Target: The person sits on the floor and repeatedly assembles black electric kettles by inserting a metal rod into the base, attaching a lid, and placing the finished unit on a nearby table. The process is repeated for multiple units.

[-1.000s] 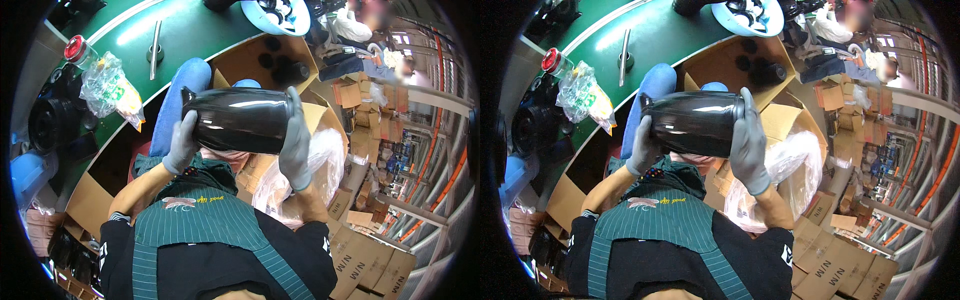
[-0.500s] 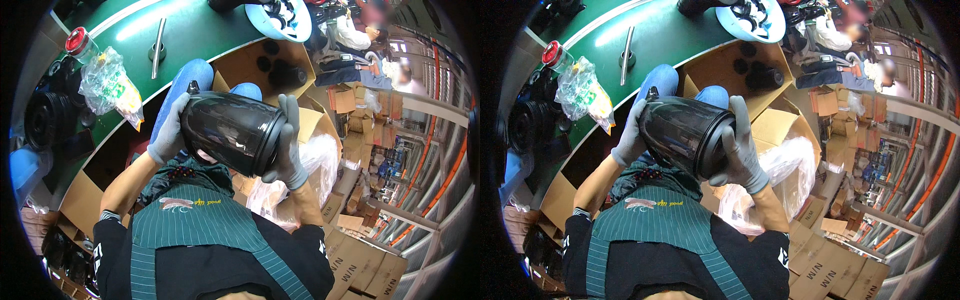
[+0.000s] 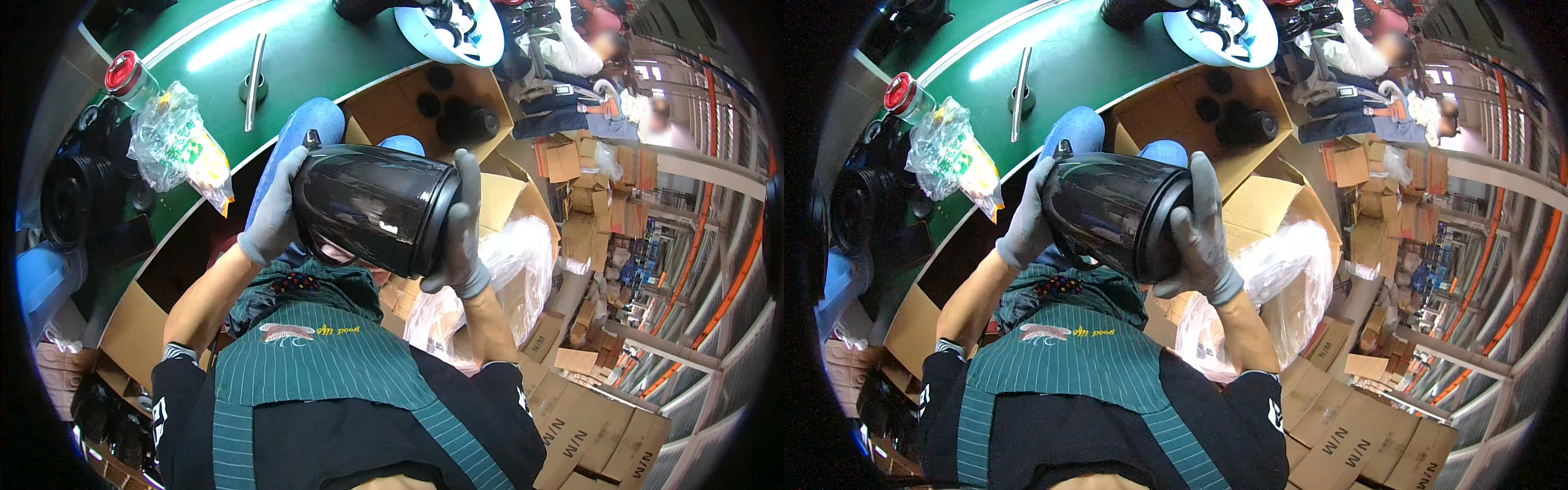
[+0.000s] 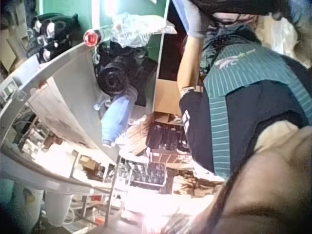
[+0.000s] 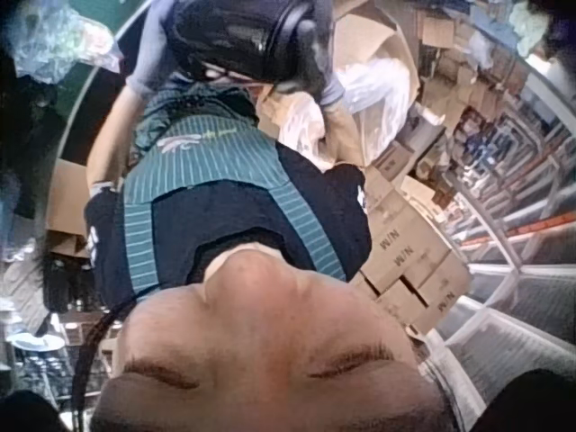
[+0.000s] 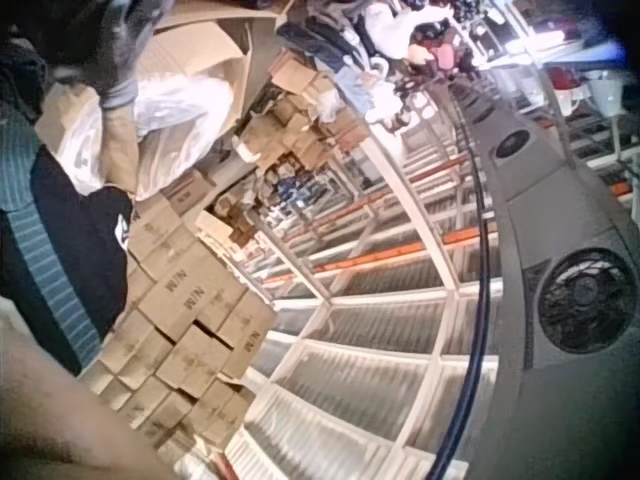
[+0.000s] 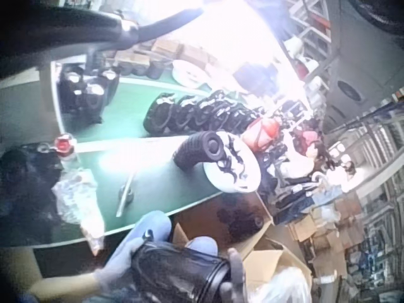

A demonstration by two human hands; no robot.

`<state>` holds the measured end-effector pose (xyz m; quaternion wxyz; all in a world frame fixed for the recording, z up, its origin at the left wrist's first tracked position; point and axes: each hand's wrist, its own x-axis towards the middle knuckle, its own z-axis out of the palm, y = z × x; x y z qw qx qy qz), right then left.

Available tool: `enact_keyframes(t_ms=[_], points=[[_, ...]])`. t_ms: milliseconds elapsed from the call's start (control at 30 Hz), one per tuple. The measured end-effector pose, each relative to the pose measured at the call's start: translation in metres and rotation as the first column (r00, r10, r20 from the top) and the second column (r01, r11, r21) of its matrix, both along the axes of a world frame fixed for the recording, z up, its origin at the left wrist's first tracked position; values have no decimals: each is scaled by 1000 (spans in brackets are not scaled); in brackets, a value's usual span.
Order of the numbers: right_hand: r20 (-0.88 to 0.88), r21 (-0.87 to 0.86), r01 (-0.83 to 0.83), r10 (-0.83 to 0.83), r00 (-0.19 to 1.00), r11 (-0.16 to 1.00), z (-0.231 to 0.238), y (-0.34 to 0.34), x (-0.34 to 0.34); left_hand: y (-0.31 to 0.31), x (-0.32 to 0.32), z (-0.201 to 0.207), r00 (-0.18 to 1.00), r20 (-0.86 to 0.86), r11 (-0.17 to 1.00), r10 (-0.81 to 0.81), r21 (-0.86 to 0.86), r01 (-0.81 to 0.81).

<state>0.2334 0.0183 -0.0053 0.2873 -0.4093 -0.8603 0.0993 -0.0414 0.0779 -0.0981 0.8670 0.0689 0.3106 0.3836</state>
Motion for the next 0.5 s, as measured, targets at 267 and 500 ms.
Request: enact_keyframes(t_ms=[267, 500], points=[[-155, -681, 319, -555, 817, 659, -20, -26, -10, 5, -24, -19, 748, -552, 712, 369, 685, 155], [-136, 19, 68, -65, 989, 997, -22, 4, -20, 2, -9, -25, 991, -120, 996, 55, 78, -46]])
